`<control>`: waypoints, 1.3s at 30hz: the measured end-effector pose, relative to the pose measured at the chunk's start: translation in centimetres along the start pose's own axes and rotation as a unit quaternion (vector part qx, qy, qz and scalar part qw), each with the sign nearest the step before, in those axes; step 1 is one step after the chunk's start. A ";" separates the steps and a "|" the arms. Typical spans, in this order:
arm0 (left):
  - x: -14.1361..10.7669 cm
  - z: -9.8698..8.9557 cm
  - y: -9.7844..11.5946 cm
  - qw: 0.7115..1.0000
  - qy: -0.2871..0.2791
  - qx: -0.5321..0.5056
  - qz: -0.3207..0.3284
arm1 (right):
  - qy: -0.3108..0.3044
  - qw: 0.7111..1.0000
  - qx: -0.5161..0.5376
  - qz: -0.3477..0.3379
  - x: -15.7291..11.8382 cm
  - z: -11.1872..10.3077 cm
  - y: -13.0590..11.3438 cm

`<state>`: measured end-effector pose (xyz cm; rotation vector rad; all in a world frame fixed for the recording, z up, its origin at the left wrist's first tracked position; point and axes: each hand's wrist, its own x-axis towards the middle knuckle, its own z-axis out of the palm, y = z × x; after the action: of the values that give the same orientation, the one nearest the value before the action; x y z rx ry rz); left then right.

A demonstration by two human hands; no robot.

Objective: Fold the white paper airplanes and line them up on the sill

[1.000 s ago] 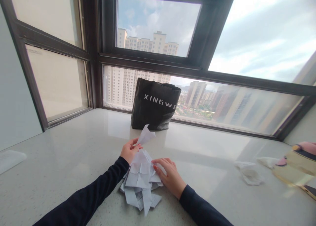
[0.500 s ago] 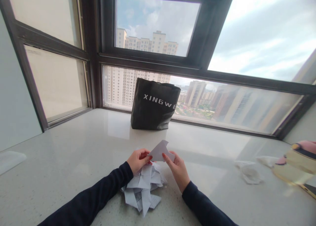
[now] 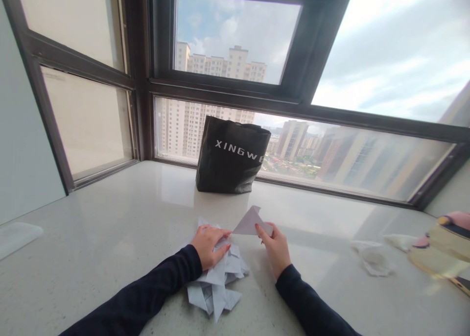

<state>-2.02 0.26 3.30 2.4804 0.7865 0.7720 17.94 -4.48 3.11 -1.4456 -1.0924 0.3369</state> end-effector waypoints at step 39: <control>-1.4 1.4 4.5 0.920 -0.073 0.381 -0.061 | -0.042 0.861 -0.505 0.037 5.0 -1.4 2.2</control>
<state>-0.31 -4.28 4.11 3.0554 1.3698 0.2361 22.41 -1.13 3.38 -2.4153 -1.3624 -0.1818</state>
